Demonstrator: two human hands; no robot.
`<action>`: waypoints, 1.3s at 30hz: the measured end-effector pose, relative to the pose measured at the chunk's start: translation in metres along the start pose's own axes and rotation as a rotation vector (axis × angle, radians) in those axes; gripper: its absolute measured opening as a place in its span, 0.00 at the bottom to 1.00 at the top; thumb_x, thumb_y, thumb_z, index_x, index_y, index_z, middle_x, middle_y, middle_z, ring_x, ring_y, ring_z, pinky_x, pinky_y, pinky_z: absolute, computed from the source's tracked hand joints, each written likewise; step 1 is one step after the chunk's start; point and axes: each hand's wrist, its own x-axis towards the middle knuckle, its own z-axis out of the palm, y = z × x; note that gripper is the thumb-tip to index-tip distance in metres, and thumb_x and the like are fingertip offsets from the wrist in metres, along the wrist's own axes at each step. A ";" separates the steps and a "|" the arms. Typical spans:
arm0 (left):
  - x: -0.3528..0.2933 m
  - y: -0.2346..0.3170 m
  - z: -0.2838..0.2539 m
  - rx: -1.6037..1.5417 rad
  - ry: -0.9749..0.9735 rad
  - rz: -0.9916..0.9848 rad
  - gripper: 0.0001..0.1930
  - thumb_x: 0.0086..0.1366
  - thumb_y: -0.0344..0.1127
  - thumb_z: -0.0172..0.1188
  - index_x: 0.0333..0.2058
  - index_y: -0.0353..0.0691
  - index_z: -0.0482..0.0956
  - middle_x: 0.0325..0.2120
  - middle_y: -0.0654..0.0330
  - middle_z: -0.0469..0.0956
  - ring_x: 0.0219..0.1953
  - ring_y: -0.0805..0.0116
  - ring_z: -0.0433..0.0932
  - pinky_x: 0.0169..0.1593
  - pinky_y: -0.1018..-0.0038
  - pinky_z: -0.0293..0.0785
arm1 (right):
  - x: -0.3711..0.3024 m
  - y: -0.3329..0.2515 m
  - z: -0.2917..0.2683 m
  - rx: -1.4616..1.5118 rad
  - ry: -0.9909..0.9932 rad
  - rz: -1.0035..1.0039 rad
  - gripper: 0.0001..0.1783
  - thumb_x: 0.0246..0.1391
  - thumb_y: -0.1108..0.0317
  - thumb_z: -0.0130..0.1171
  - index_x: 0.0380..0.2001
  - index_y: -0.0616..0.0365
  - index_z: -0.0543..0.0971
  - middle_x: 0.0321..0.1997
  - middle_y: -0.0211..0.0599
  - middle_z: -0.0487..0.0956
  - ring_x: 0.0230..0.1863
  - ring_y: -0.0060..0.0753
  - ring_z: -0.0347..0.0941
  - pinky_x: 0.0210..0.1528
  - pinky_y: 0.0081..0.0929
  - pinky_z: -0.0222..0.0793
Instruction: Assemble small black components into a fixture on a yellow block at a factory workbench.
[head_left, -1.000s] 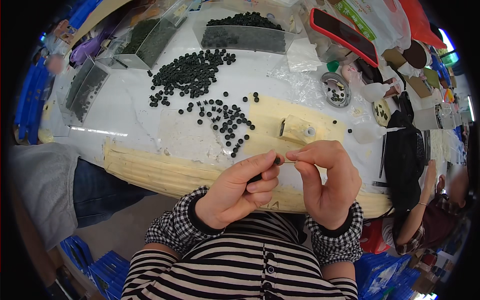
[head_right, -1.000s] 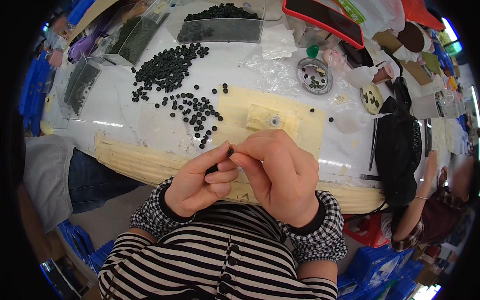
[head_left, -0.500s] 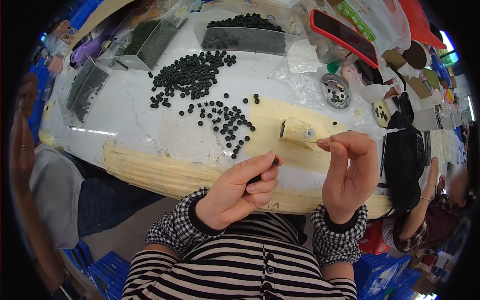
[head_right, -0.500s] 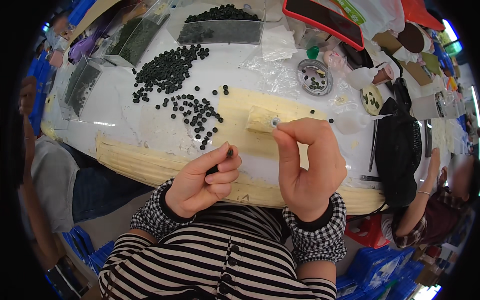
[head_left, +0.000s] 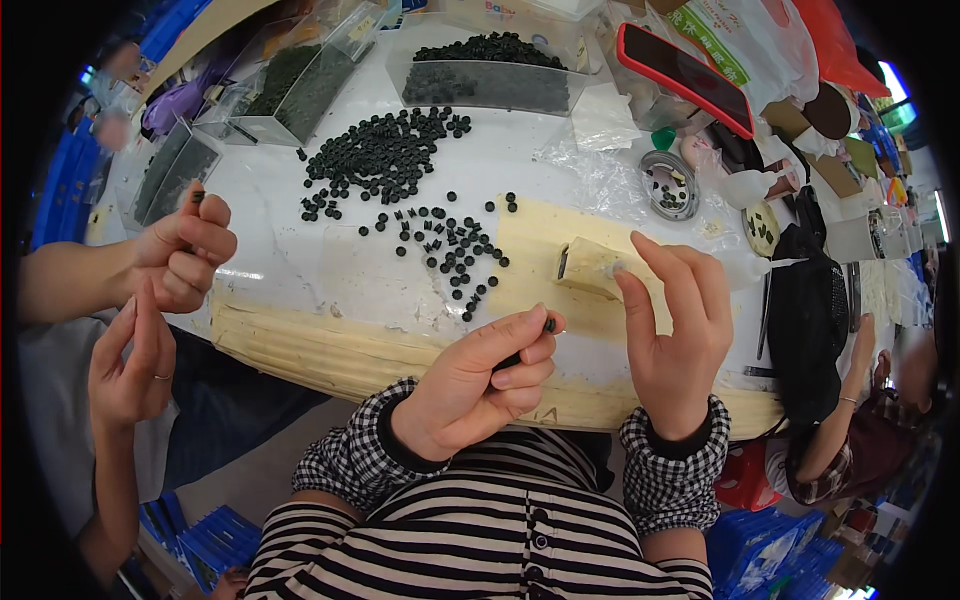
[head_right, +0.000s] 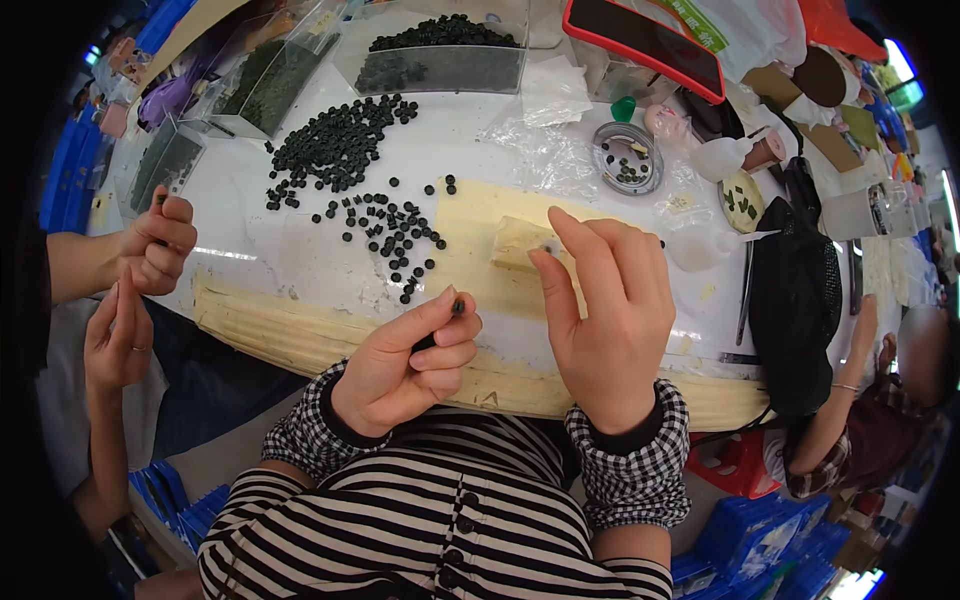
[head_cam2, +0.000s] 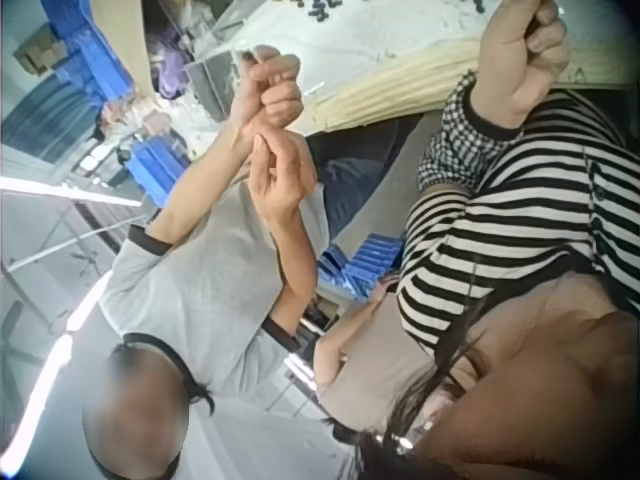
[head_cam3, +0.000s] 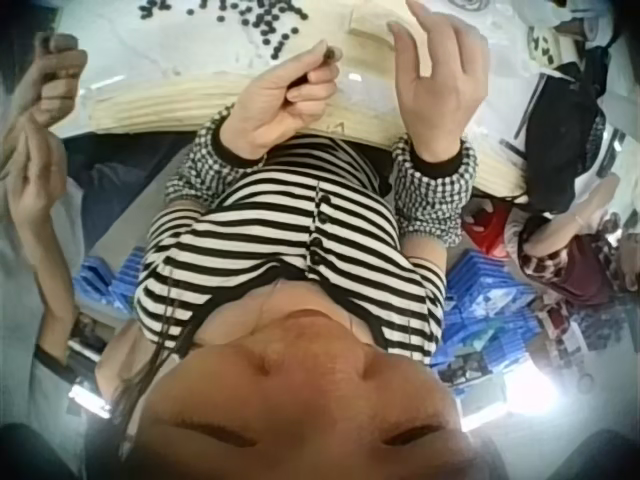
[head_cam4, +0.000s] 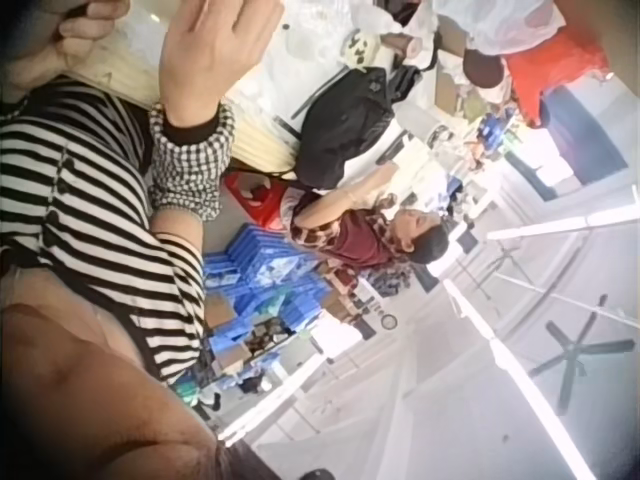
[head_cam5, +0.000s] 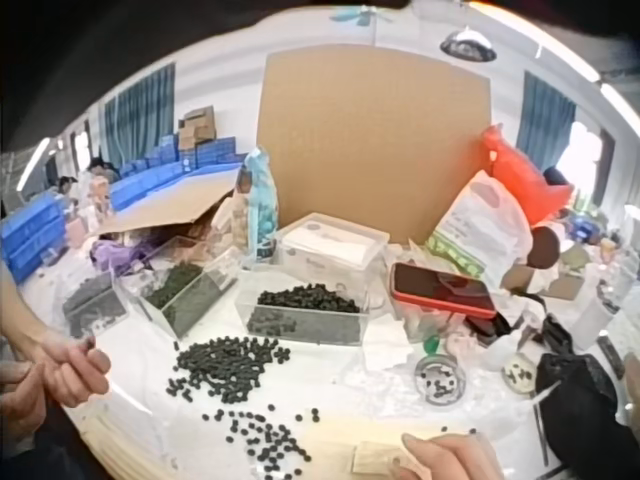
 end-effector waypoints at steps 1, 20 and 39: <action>0.000 0.000 0.000 -0.003 -0.004 0.006 0.11 0.71 0.41 0.49 0.41 0.39 0.72 0.24 0.70 0.63 0.19 0.87 0.55 0.21 0.89 0.52 | -0.002 -0.004 -0.003 0.008 0.022 -0.016 0.11 0.40 0.75 0.68 0.31 0.59 0.79 0.28 0.35 0.74 0.29 0.36 0.69 0.29 0.27 0.65; 0.001 -0.011 -0.007 0.103 -0.008 0.151 0.10 0.70 0.38 0.51 0.43 0.41 0.77 0.21 0.73 0.65 0.19 0.86 0.55 0.22 0.87 0.52 | -0.029 -0.029 0.010 0.332 0.003 -0.051 0.16 0.34 0.80 0.70 0.33 0.61 0.81 0.28 0.34 0.76 0.27 0.33 0.71 0.27 0.24 0.65; 0.002 -0.015 -0.007 0.144 0.015 0.134 0.08 0.68 0.36 0.54 0.39 0.39 0.76 0.19 0.74 0.62 0.19 0.85 0.57 0.22 0.86 0.53 | -0.039 -0.030 0.014 0.477 -0.056 0.031 0.09 0.45 0.85 0.59 0.29 0.63 0.72 0.36 0.46 0.79 0.35 0.42 0.77 0.36 0.27 0.73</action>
